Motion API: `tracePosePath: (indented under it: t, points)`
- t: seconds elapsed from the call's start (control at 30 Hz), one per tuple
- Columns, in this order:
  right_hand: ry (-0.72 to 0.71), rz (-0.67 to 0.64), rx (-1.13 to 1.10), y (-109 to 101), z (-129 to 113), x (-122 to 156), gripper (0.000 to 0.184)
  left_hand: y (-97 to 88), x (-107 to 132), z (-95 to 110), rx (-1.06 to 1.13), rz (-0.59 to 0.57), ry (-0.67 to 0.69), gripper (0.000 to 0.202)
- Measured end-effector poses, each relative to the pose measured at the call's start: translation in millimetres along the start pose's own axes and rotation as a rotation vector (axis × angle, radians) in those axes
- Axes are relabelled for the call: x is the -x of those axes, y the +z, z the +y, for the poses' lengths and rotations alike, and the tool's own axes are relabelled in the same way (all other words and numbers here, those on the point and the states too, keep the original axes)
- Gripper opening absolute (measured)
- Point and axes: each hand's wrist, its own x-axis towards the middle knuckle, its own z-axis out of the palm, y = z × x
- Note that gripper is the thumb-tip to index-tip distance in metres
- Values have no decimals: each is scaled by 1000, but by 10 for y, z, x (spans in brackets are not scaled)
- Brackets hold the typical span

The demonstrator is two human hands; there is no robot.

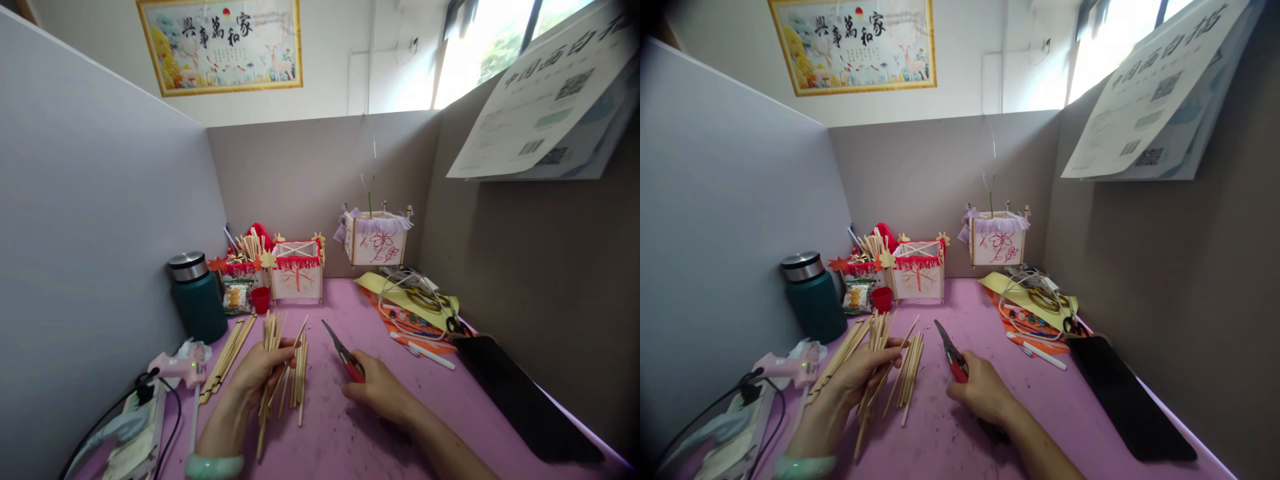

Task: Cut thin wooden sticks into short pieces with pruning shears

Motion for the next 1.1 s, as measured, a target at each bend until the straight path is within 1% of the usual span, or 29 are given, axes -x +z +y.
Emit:
tracePosePath:
  t: [0.13, 0.27, 0.43, 0.63, 0.8, 1.1]
  points:
    - [-36, 37, 15, -8, -10, 31, 22, 51, -23, -50, 89, -43, -68, 36]
    - [-51, 79, 43, -7, -20, 51, 21, 76, -23, -66, 200, -117, -132, 46]
    - [-74, 72, 116, 17, -52, 73, 20, 103, -18, -89, 251, -184, -138, 39]
    - [-109, 81, 233, 72, -34, 69, 25, 103, -41, -145, 374, -278, -166, 38]
    - [-107, 85, 267, 81, -16, 62, 23, 84, -48, -158, 396, -308, -161, 42]
    - [-108, 86, 272, 72, -53, 93, 28, 121, -13, -153, 310, -319, -174, 60]
